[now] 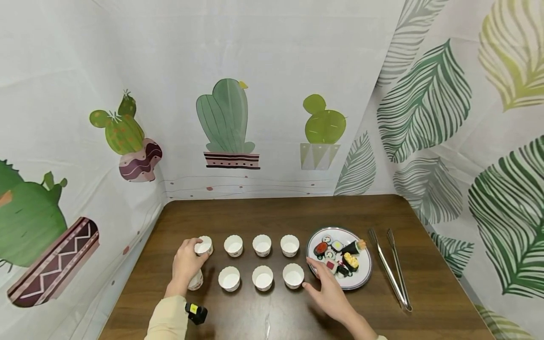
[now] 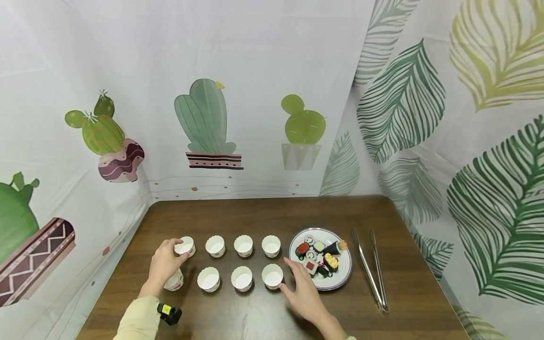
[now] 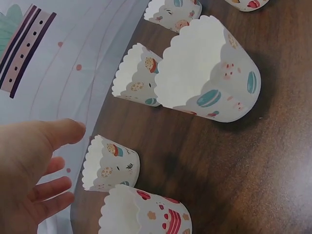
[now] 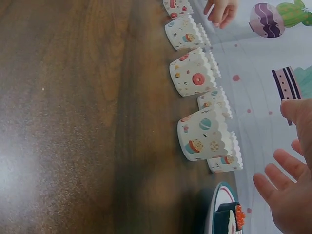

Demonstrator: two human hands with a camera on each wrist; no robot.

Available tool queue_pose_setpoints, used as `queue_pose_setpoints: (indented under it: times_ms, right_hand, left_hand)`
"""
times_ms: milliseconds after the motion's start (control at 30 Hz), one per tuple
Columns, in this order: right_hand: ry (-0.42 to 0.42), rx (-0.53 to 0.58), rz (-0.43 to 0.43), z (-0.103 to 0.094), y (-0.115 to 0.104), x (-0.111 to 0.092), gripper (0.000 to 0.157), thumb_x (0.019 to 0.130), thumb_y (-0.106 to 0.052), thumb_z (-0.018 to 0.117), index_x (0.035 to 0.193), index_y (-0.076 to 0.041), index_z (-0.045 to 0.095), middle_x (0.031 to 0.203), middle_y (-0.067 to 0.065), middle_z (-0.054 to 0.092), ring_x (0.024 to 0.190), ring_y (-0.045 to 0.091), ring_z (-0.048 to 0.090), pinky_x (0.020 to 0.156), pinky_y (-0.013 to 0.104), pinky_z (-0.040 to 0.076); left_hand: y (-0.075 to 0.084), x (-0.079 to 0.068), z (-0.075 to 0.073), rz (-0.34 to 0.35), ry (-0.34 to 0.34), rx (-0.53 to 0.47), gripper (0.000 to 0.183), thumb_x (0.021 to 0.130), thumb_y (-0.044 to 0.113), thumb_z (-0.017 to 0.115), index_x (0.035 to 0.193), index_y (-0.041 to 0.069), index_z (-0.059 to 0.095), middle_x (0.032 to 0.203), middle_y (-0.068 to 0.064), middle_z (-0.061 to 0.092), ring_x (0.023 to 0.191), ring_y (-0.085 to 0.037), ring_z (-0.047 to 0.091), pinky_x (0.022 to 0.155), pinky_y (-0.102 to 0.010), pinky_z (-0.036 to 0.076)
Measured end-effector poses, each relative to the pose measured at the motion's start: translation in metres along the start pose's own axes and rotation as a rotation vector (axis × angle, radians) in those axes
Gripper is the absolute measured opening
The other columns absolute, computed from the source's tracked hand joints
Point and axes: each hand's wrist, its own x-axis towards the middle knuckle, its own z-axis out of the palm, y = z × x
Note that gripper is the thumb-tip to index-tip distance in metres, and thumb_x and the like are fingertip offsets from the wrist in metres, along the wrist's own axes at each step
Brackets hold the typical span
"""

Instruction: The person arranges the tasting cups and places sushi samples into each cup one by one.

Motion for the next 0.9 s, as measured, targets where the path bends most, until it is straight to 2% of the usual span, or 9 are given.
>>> queue_pose_setpoints:
  times_ms: [200,267,400,633,800,900]
  right_hand:
    - [0.061,-0.049,-0.061,-0.006,0.003,0.000,0.061,0.072,-0.010,0.076,0.128,-0.007,0.051,0.121,0.004,0.057,0.115,0.023,0.051,0.090,0.043,0.044]
    - [0.086,-0.065,-0.090,-0.009,0.006,-0.001,0.060,0.072,-0.010,0.076,0.127,-0.006,0.052,0.120,0.004,0.057,0.114,0.022,0.051,0.090,0.040,0.043]
    - [0.126,-0.081,-0.120,-0.016,0.012,-0.004,0.059,0.071,-0.008,0.076,0.125,-0.006,0.053,0.120,0.003,0.057,0.111,0.019,0.052,0.089,0.027,0.042]
    - [0.183,-0.120,-0.099,-0.034,0.023,-0.009,0.057,0.070,-0.004,0.076,0.123,-0.004,0.054,0.113,0.008,0.059,0.102,0.019,0.054,0.085,0.017,0.039]
    - [0.228,-0.114,-0.095,-0.046,0.035,-0.013,0.057,0.070,0.001,0.073,0.123,-0.003,0.053,0.115,0.009,0.058,0.105,0.010,0.050,0.084,0.010,0.038]
    - [0.246,-0.109,-0.057,-0.054,0.042,-0.015,0.056,0.072,0.001,0.072,0.124,-0.001,0.052,0.116,0.011,0.057,0.106,0.006,0.047,0.081,0.012,0.040]
  left_hand:
    - [-0.004,0.004,0.003,-0.025,-0.013,0.005,0.052,0.074,0.025,0.073,0.119,0.004,0.056,0.123,-0.024,0.051,0.108,-0.045,0.052,0.084,-0.056,0.042]
    - [-0.005,0.005,0.004,-0.034,-0.012,0.002,0.054,0.073,0.026,0.073,0.120,0.005,0.055,0.124,-0.023,0.050,0.109,-0.045,0.050,0.085,-0.056,0.041]
    - [-0.006,0.006,0.007,-0.043,-0.001,-0.011,0.058,0.072,0.027,0.073,0.122,0.004,0.054,0.124,-0.023,0.049,0.110,-0.044,0.049,0.086,-0.056,0.041]
    - [-0.012,0.009,0.012,-0.069,-0.009,-0.033,0.064,0.071,0.028,0.075,0.126,0.005,0.050,0.127,-0.022,0.046,0.112,-0.043,0.048,0.086,-0.056,0.041]
    - [-0.018,0.010,0.015,-0.096,-0.034,-0.044,0.069,0.072,0.029,0.075,0.130,0.005,0.045,0.130,-0.023,0.043,0.112,-0.045,0.048,0.087,-0.058,0.040]
    - [-0.018,0.011,0.016,-0.112,-0.043,-0.053,0.071,0.072,0.027,0.075,0.131,0.005,0.043,0.131,-0.024,0.041,0.112,-0.047,0.047,0.087,-0.058,0.039]
